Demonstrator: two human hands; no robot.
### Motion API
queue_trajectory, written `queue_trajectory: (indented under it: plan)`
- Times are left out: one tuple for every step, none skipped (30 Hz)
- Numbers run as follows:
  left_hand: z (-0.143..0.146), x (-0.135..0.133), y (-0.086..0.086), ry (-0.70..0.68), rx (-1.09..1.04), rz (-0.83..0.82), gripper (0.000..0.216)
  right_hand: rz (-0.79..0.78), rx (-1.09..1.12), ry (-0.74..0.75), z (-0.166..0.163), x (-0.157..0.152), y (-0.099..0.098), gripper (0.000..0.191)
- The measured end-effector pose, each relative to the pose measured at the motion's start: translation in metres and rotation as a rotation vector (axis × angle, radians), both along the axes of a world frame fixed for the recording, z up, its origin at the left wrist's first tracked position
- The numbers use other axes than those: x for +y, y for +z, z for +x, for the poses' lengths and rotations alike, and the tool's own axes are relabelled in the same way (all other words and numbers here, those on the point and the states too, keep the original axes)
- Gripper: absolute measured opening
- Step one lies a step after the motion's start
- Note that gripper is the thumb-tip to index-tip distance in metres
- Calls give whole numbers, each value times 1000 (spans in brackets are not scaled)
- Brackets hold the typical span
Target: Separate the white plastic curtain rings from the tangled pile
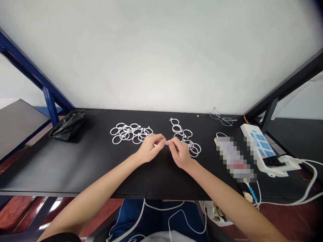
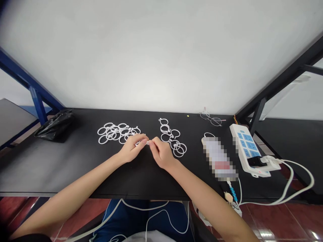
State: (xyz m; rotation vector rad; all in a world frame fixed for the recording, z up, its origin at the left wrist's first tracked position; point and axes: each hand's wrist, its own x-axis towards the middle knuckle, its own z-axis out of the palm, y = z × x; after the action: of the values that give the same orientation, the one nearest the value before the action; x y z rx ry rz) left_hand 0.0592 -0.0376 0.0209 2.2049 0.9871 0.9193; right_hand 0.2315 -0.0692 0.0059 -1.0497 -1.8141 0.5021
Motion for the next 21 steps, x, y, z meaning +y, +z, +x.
queue_trajectory:
  plan:
    - [-1,2,0,18,44,51,34,26,-7,-68,4,3,2,26]
    - [-3,5,-1,35,91,113,32,51,-1,-142,8,8,4,24]
    - [-4,7,-2,47,143,179,31,61,3,-207,12,12,5,20]
    - [-6,10,-3,52,196,241,31,72,-8,-257,16,17,5,16]
    - [-7,13,-5,54,244,290,31,76,-50,-305,20,21,4,13]
    - [-8,16,-8,51,285,322,32,60,-133,-322,24,25,2,11]
    - [-9,18,-11,46,322,343,31,37,-232,-314,26,28,-1,11]
    - [-10,20,-14,42,353,357,31,14,-318,-312,28,31,-4,11]
    - [-11,21,-17,39,381,365,30,-13,-390,-310,29,32,-8,11]
    - [-11,22,-19,38,404,368,30,-34,-448,-304,29,33,-11,13]
    - [-12,22,-21,37,422,367,29,-47,-491,-295,28,33,-13,14]
    - [-12,23,-22,36,434,362,28,-55,-519,-287,28,32,-15,16]
    - [-12,23,-23,34,441,356,26,-59,-534,-280,27,32,-16,18]
    - [-12,23,-24,32,443,350,25,-62,-541,-276,26,31,-16,19]
    - [-12,23,-24,30,444,346,23,-66,-542,-278,25,31,-16,20]
    - [-12,23,-24,29,444,345,22,-73,-542,-281,25,31,-16,20]
    - [-13,23,-24,29,445,346,22,-81,-545,-284,25,31,-16,21]
    - [-13,23,-24,28,445,349,23,-87,-551,-284,25,31,-17,22]
    - [-13,23,-23,28,445,352,23,-91,-561,-283,25,31,-17,22]
    - [-13,23,-23,27,443,355,24,-94,-576,-281,25,32,-17,22]
    - [-13,23,-23,27,440,357,24,-95,-593,-279,25,32,-18,23]
